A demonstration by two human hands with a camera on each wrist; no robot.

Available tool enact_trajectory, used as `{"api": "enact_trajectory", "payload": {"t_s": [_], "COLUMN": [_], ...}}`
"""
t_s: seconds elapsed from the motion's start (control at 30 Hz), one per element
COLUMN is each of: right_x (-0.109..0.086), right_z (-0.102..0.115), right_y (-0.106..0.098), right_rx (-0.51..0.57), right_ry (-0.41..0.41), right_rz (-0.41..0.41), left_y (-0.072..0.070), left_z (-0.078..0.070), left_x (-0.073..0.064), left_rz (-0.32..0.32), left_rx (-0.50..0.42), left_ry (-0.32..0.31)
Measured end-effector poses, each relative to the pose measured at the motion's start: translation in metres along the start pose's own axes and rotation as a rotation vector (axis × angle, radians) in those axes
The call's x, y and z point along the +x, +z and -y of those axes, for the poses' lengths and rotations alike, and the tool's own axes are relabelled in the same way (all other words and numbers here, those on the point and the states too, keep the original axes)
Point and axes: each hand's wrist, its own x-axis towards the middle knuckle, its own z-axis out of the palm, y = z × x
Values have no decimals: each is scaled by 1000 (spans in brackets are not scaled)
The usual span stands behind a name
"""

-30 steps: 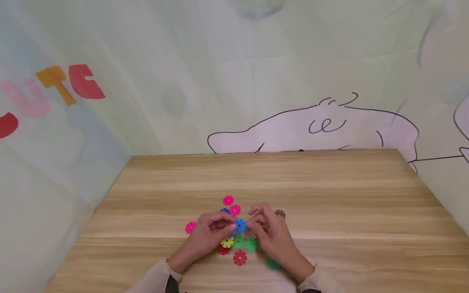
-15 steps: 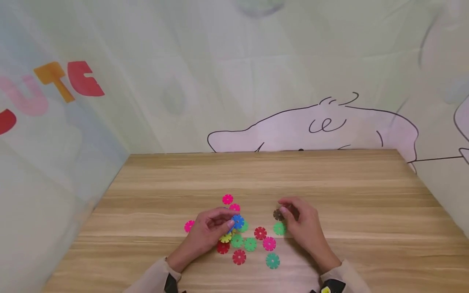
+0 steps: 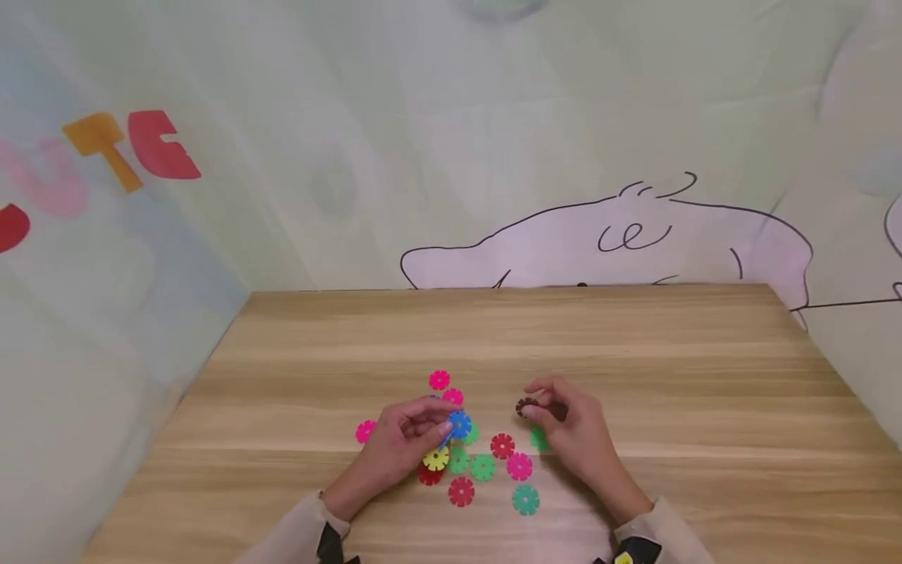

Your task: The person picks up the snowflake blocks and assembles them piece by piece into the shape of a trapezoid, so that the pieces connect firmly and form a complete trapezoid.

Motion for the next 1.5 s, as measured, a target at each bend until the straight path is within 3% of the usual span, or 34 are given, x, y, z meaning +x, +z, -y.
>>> {"api": "enact_trajectory", "payload": {"t_s": [0.17, 0.37, 0.63, 0.87, 1.17, 1.37, 1.5], "right_x": [4, 6, 8, 8, 7, 7, 6], "right_z": [12, 24, 25, 25, 26, 24, 19], "right_y": [14, 32, 41, 42, 40, 36, 29], "right_rx": [302, 448, 454, 409, 335, 322, 293], "right_ry": [8, -46, -61, -84, -23, -37, -34], "right_rz": [29, 104, 125, 178, 296, 299, 260], "left_y": [-1, 1, 0, 4, 7, 5, 4], "left_z": [-3, -2, -4, -5, -2, -3, 0], "left_x": [4, 4, 0, 3, 1, 2, 2], "left_rz": [35, 56, 49, 70, 111, 84, 63], "left_rx": [-5, -66, -121, -99, -86, -101, -120], "left_ry": [6, 19, -6, -12, -39, -27, -22]}}
